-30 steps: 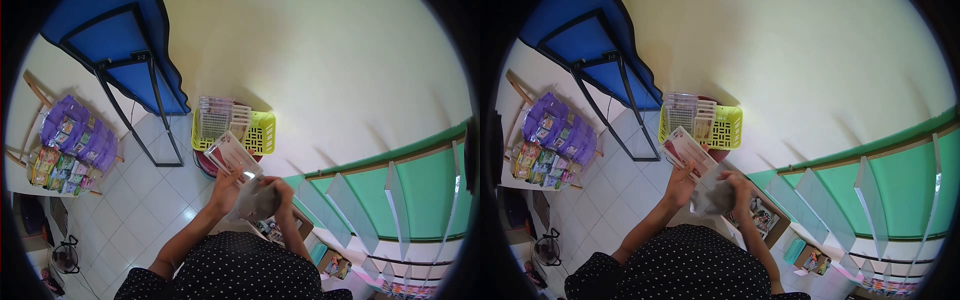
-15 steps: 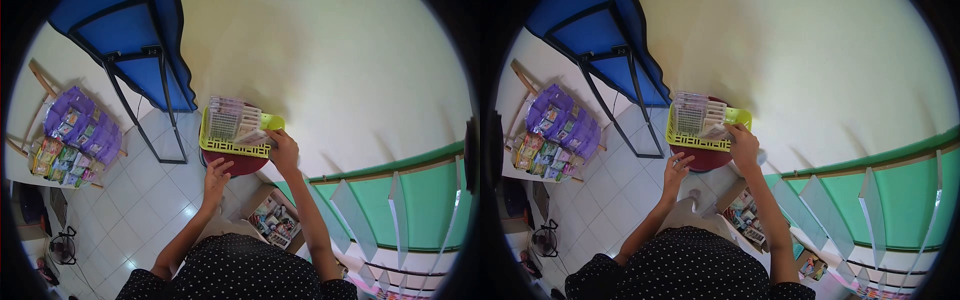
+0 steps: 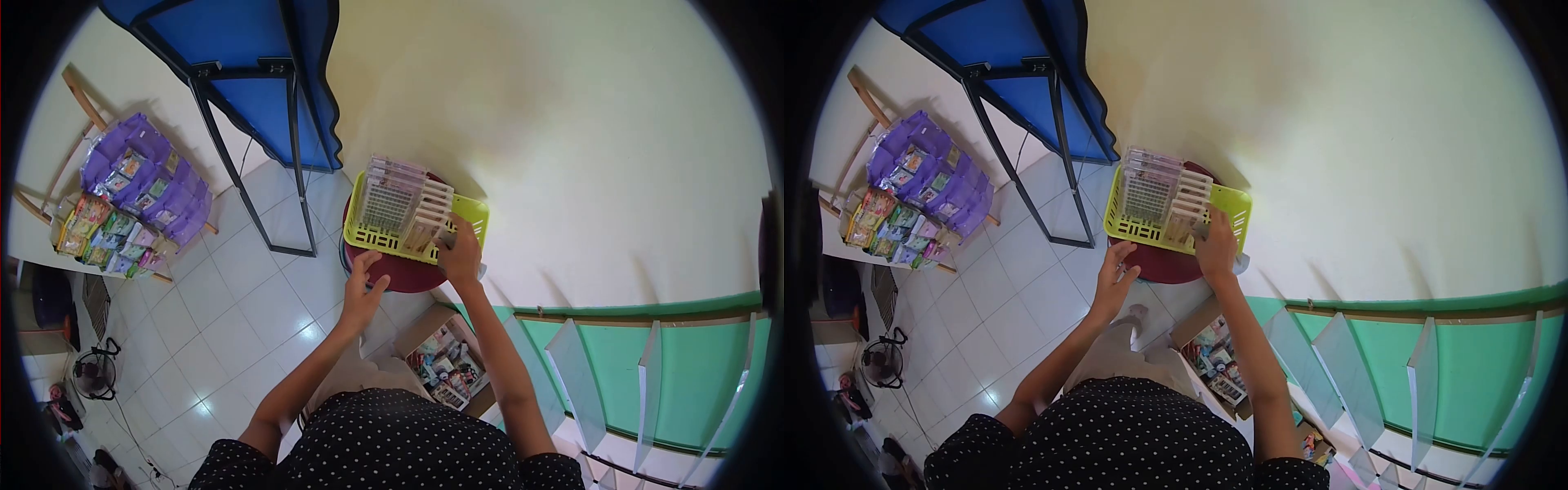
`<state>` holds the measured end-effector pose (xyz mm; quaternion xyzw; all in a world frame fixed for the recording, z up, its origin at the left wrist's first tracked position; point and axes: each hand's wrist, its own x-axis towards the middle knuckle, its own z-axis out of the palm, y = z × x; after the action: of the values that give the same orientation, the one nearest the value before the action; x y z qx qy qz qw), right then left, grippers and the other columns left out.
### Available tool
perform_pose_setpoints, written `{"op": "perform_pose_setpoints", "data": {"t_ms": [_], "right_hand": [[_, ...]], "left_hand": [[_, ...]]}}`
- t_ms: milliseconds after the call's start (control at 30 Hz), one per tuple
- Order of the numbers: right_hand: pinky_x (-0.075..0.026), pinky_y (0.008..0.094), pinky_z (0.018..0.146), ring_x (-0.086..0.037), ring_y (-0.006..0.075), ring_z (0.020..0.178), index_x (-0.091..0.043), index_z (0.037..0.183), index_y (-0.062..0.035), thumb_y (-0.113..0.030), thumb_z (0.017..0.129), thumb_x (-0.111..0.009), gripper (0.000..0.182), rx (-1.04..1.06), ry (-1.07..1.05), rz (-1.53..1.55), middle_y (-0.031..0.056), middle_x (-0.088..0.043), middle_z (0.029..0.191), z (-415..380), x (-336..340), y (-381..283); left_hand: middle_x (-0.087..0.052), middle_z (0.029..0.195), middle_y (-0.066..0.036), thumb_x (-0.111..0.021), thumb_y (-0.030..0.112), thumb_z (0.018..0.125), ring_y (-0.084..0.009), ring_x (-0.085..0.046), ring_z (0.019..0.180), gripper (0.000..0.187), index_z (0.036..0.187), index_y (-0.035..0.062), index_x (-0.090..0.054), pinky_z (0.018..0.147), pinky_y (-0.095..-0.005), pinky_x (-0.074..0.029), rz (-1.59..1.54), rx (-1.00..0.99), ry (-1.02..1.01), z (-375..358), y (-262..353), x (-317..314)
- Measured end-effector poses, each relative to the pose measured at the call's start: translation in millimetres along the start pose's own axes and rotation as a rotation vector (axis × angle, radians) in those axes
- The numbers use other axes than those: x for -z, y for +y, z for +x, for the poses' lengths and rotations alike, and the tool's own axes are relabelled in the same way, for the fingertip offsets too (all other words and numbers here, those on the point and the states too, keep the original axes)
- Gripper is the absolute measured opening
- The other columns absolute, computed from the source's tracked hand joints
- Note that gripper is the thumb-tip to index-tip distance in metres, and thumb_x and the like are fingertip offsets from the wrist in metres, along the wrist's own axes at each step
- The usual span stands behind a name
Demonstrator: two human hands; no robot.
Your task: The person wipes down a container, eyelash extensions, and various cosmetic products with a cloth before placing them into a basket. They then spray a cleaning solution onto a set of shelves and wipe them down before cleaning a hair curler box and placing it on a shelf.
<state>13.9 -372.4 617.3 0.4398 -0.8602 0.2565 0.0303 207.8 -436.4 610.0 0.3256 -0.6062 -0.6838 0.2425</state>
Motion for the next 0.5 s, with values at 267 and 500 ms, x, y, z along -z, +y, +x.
{"op": "perform_pose_setpoints", "data": {"t_ms": [267, 500], "right_hand": [[-0.039, 0.0349, 0.089, -0.047, 0.028, 0.109, -0.033, 0.126, -0.0015, -0.02, 0.051, -0.079, 0.09, -0.395, -0.431, 0.387, 0.0211, -0.047, 0.118, -1.0, -27.9, 62.1], [-0.036, 0.0336, 0.093, -0.044, 0.0282, 0.111, -0.028, 0.128, -0.0007, -0.024, 0.049, -0.081, 0.098, -0.361, -0.529, 0.401, 0.0174, -0.045, 0.121, 19.6, -27.0, 49.4]], "left_hand": [[-0.022, 0.133, -0.022, -0.053, 0.014, 0.079, -0.0312, -0.017, 0.126, 0.065, 0.129, -0.0054, -0.016, 0.102, -0.0393, -0.014, 0.027, -0.119, 0.165, 70.4, -35.6, -53.5], [-0.013, 0.136, -0.023, -0.063, 0.007, 0.067, -0.0333, -0.003, 0.13, 0.081, 0.131, -0.0025, -0.014, 0.105, -0.0388, -0.009, 0.591, -0.251, 0.377, 123.6, -18.6, 16.7]]}}
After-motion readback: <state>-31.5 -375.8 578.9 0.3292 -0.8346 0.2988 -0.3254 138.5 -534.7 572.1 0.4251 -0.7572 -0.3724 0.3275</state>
